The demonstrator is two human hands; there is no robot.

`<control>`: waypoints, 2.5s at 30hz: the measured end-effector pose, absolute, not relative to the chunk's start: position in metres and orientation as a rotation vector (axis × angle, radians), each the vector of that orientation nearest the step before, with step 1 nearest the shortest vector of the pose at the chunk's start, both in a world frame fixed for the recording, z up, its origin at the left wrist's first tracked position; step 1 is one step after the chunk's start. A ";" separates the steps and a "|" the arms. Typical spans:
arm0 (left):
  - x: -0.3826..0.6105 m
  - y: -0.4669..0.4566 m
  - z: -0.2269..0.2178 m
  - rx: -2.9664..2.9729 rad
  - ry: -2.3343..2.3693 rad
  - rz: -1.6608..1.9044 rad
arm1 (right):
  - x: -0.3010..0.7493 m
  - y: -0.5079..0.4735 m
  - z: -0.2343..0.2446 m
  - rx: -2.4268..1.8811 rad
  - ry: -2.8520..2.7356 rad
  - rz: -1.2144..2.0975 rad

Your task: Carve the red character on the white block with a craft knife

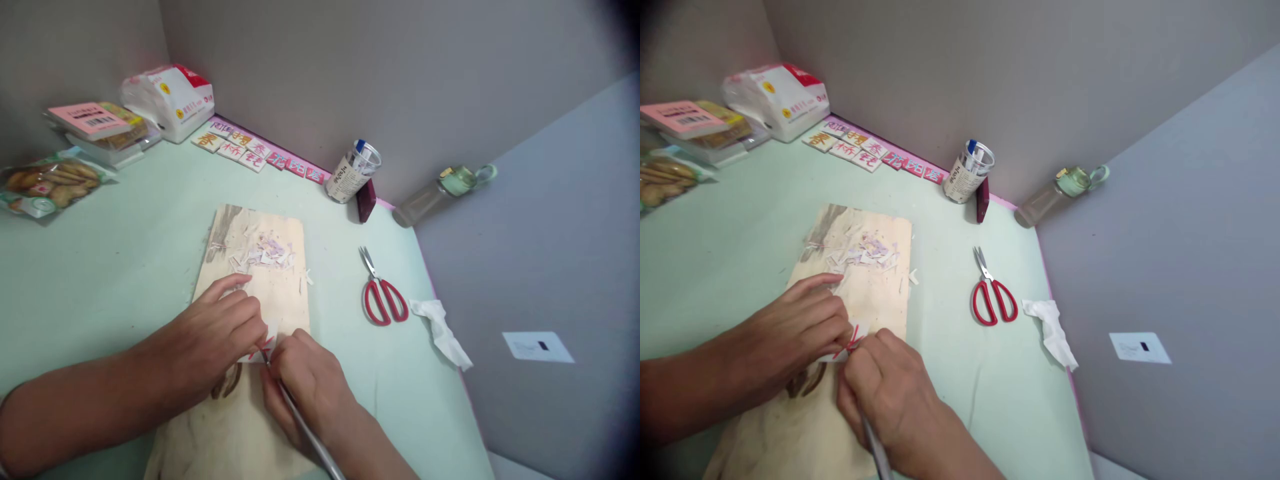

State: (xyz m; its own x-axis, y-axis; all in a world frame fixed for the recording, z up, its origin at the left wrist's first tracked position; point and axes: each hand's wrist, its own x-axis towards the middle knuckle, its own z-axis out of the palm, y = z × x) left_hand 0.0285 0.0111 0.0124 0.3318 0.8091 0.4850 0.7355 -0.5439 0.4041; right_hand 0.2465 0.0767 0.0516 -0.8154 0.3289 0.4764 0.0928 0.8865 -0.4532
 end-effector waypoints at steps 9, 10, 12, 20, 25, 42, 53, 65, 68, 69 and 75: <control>0.024 0.009 0.003 2.372 1.323 1.055 | 0.243 0.076 0.054 -0.306 -2.471 0.566; 0.024 0.009 0.003 2.361 1.314 1.058 | 0.243 0.076 0.054 -0.305 -2.469 0.569; 0.024 0.009 0.003 2.331 1.307 1.054 | 0.243 0.076 0.055 -0.313 -2.485 0.593; 0.017 0.009 0.013 2.206 1.205 1.046 | 0.244 0.076 0.057 -0.327 -2.496 0.617; 0.006 0.010 0.017 2.113 1.252 1.054 | 0.245 0.077 0.055 -0.359 -2.476 0.686; 0.007 0.005 0.025 2.111 1.366 0.983 | 0.247 0.074 0.061 -0.848 -2.172 1.394; 0.003 -0.002 0.016 2.107 1.428 0.900 | 0.241 0.076 0.068 -1.004 -1.995 1.588; 0.016 -0.002 0.007 2.126 1.518 0.947 | 0.242 0.069 0.060 -0.974 -2.053 1.494; 0.016 -0.002 0.008 2.143 1.509 0.931 | 0.241 0.071 0.062 -0.952 -2.040 1.470; 0.016 -0.002 0.008 2.143 1.508 0.930 | 0.241 0.072 0.063 -0.958 -2.038 1.462; 0.015 -0.002 0.008 2.124 1.480 0.974 | 0.243 0.074 0.068 -0.933 -2.060 1.545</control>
